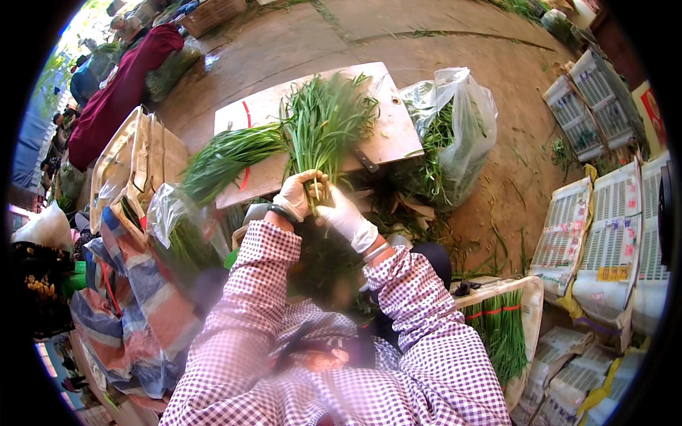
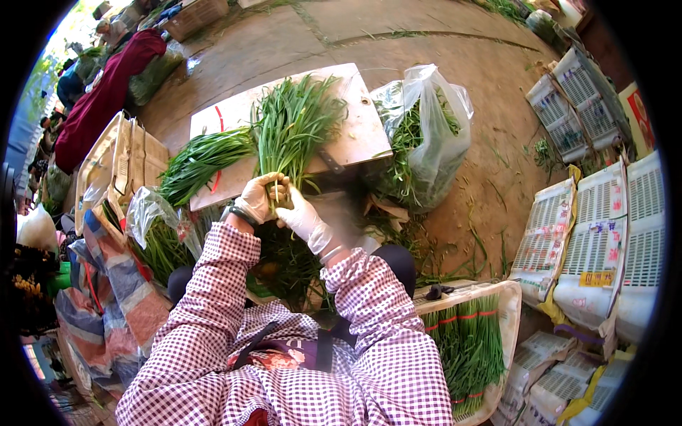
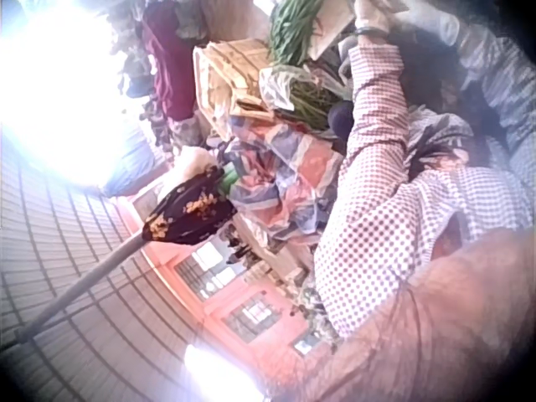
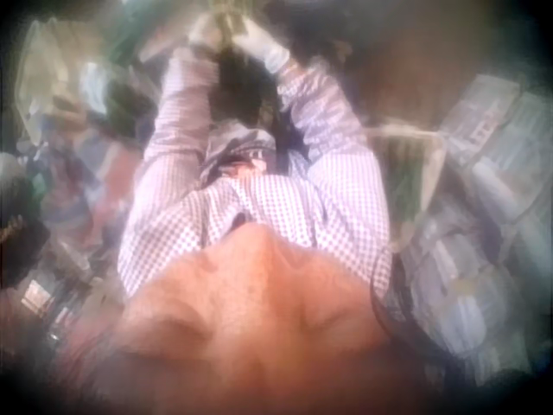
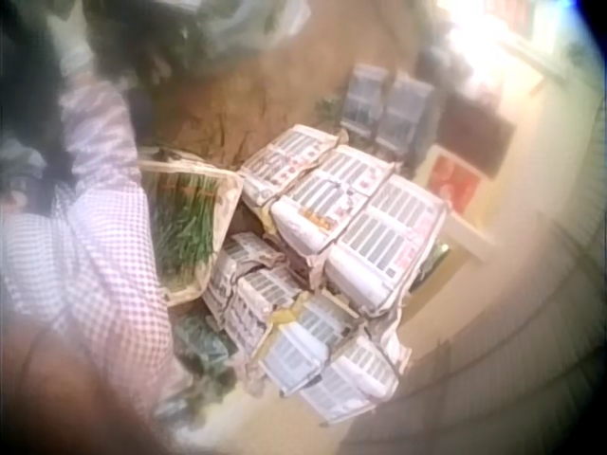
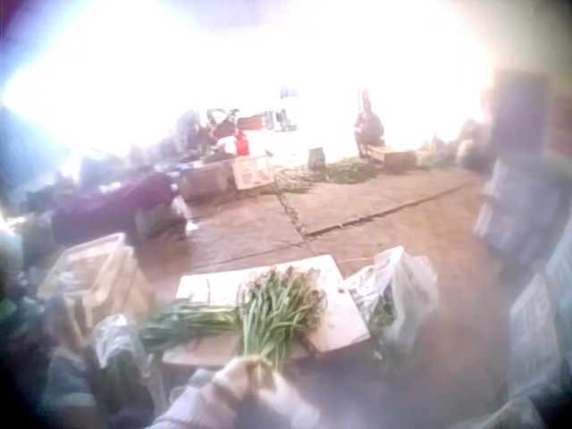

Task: The person trims the root ends of green onions using a cleaver and bundles the bunches with red ties.

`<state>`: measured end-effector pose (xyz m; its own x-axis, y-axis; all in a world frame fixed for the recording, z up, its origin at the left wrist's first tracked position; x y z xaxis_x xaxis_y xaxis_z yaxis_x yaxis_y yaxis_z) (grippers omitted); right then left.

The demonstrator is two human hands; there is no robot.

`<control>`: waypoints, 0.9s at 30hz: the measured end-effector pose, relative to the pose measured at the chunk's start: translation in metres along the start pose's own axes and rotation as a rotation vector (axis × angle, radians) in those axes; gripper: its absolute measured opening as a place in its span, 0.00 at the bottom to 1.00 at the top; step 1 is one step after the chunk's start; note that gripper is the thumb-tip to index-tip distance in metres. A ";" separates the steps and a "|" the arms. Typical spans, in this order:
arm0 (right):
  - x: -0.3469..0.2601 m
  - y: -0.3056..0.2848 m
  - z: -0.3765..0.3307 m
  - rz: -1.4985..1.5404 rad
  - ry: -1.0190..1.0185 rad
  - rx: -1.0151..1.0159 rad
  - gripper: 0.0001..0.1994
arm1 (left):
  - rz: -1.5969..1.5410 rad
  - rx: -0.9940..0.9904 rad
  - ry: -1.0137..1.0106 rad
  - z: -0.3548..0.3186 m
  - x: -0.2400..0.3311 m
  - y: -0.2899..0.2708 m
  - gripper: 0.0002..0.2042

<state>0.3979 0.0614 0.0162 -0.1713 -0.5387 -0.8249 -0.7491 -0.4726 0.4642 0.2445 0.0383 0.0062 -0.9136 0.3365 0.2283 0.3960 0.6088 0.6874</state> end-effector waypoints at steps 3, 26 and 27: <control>-0.003 -0.007 -0.026 -0.548 -0.116 0.075 0.09 | 0.018 0.103 0.101 -0.004 -0.005 -0.003 0.10; -0.048 -0.018 -0.033 -0.135 0.332 -0.058 0.11 | 0.292 0.015 0.035 -0.073 -0.115 0.006 0.08; -0.034 -0.016 -0.027 -0.007 0.090 -0.115 0.18 | 0.323 0.015 0.050 -0.074 -0.119 0.004 0.09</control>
<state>0.4328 0.0688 0.0455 -0.1040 -0.5934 -0.7982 -0.6710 -0.5505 0.4967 0.3481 -0.0523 0.0332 -0.7440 0.4782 0.4667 0.6669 0.4873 0.5637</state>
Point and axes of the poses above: each hand's wrist, its own z-axis towards the middle knuckle, its own y-axis out of the palm, x = y × z, the point moved 1 cm from there along z, towards the middle knuckle, and after that the axes turned 12 degrees about x, right-handed, at the moved point
